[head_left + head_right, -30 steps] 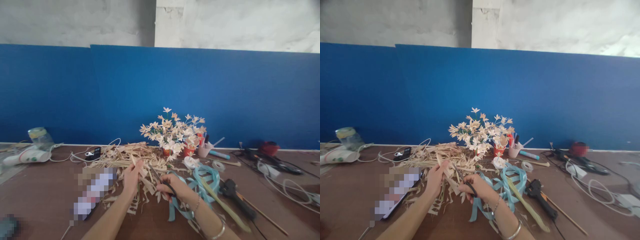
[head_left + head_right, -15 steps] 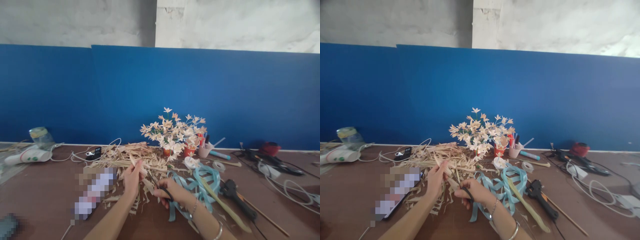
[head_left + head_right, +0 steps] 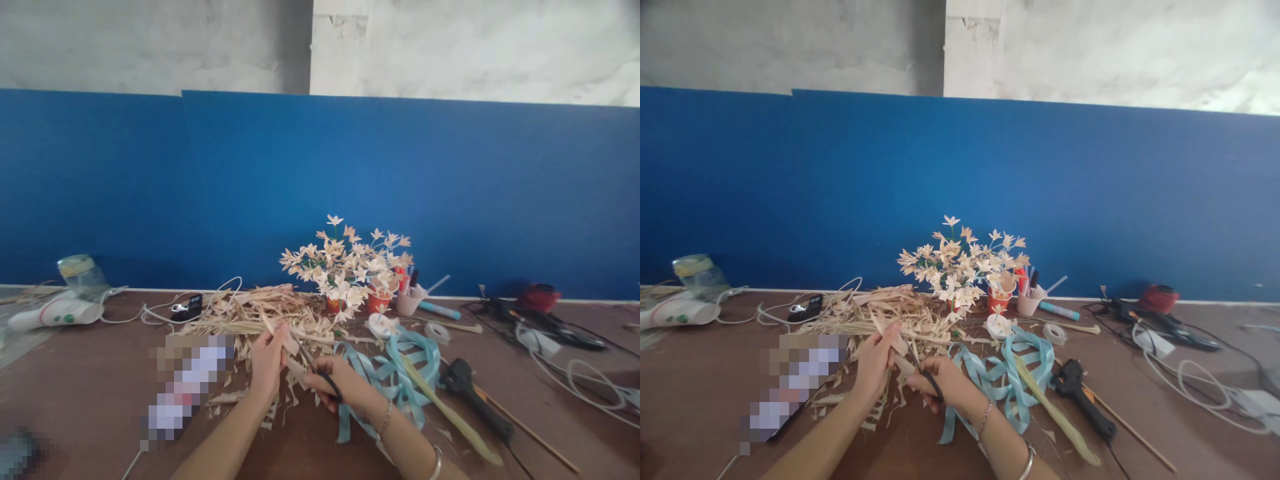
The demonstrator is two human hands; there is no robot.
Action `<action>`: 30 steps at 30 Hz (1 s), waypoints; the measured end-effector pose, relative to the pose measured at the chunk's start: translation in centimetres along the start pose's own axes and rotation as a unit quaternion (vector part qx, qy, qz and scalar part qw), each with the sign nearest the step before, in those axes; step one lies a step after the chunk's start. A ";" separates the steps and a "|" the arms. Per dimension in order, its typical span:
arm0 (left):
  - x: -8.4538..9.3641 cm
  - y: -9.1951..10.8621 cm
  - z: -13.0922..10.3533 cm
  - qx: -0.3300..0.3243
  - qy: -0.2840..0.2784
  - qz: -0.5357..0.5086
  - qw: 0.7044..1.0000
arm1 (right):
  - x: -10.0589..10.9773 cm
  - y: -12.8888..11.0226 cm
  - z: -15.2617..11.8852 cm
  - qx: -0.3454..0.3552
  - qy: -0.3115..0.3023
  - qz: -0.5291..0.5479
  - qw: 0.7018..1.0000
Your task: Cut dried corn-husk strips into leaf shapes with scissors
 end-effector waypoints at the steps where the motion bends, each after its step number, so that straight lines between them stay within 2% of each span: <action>1: 0.0 0.0 0.1 0.006 -0.005 -0.003 1.000 | 0.1 0.1 0.0 0.006 0.004 -0.003 1.000; 7: 0.0 0.0 0.5 0.043 0.010 0.010 0.999 | 0.2 0.6 0.4 0.022 0.013 -0.024 0.999; 30: 0.4 0.5 0.9 0.020 -0.021 0.068 0.997 | 0.0 0.3 0.3 0.013 0.035 -0.060 0.998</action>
Point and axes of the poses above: each hand's wrist, its own z-axis towards the middle knuckle, its own x-axis out of the back of the hand, y = z × x, the point moved 2 cm from there along z, towards the middle knuckle, and after that the axes turned 6 degrees about -z, right-handed, at the moved point
